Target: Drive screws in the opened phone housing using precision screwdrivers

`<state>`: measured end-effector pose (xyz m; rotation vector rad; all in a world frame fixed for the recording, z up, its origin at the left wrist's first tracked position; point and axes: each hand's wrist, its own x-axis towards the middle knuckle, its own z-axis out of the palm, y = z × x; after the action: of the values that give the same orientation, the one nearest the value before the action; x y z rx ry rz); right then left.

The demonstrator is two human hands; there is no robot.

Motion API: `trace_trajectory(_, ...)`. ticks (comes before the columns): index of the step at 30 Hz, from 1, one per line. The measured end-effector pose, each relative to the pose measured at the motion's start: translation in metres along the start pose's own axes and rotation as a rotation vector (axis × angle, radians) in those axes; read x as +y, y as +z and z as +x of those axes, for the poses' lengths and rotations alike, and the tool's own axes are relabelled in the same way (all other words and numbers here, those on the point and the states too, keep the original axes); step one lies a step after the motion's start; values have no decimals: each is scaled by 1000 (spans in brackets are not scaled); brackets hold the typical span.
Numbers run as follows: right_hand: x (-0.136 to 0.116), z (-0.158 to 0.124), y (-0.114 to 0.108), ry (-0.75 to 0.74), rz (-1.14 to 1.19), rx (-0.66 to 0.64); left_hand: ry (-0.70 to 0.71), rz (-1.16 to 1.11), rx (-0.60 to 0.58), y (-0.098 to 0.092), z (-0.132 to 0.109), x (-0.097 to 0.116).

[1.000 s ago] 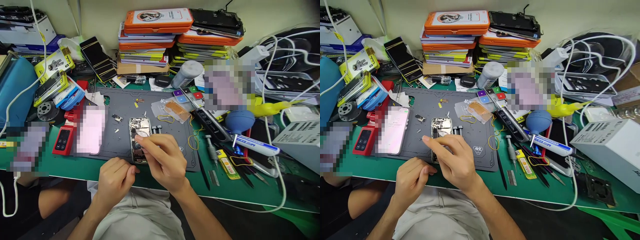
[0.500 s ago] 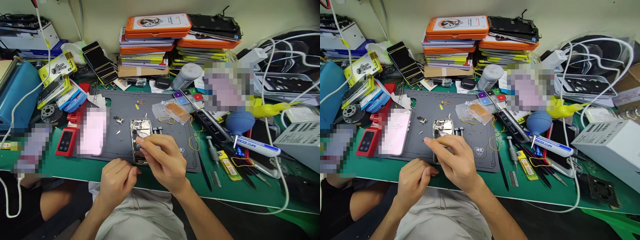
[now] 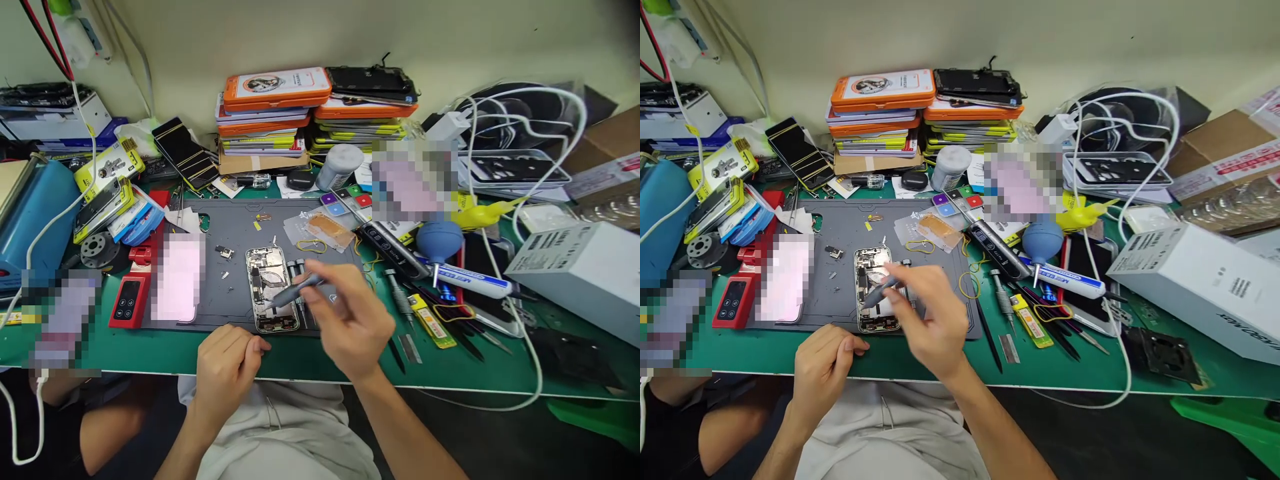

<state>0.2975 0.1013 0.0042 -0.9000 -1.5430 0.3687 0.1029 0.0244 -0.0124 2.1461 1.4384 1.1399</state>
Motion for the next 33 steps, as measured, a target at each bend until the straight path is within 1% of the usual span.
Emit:
trace_trajectory(2, 12, 3, -12, 217, 80, 174, -4, -5, 3, 0, 1, 0)
trace_trajectory(3, 19, 5, -19, 300, 123, 222, -3, -6, 3, 0, 1, 0)
trace_trajectory(4, 25, 6, -26, 342, 153, 272, -2, -6, 7, 0, 1, 0)
trace_trajectory(6, 35, 7, -41, 422, 128, 288, -2, -8, 15, 0, 2, -1)
trace_trajectory(9, 41, 1, -57, 464, 10, 233, -4, -12, 28, 0, 4, 1)
trace_trajectory(11, 40, -7, -62, 432, -89, 209, -9, 5, 33, -3, 5, 5)
trace_trajectory(13, 38, -13, -63, 338, -231, 216, -15, 72, 47, -8, 7, 8)
trace_trajectory(16, 37, -19, -60, 133, -384, 219, -22, 278, 92, -22, 13, 10)
trace_trajectory(18, 36, -20, -58, 66, -398, 192, -45, 424, 119, -32, 17, 7)
trace_trajectory(21, 35, -21, -57, 95, -388, 123, -91, 588, 108, -44, 24, -2)
trace_trajectory(23, 35, -22, -57, 118, -390, 93, -97, 663, 80, -46, 28, -8)
trace_trajectory(28, 32, -24, -58, 82, -393, 96, -69, 723, 27, -40, 33, -16)
trace_trajectory(33, 27, -25, -58, 171, -408, 65, 13, 737, -1, -37, 40, -19)
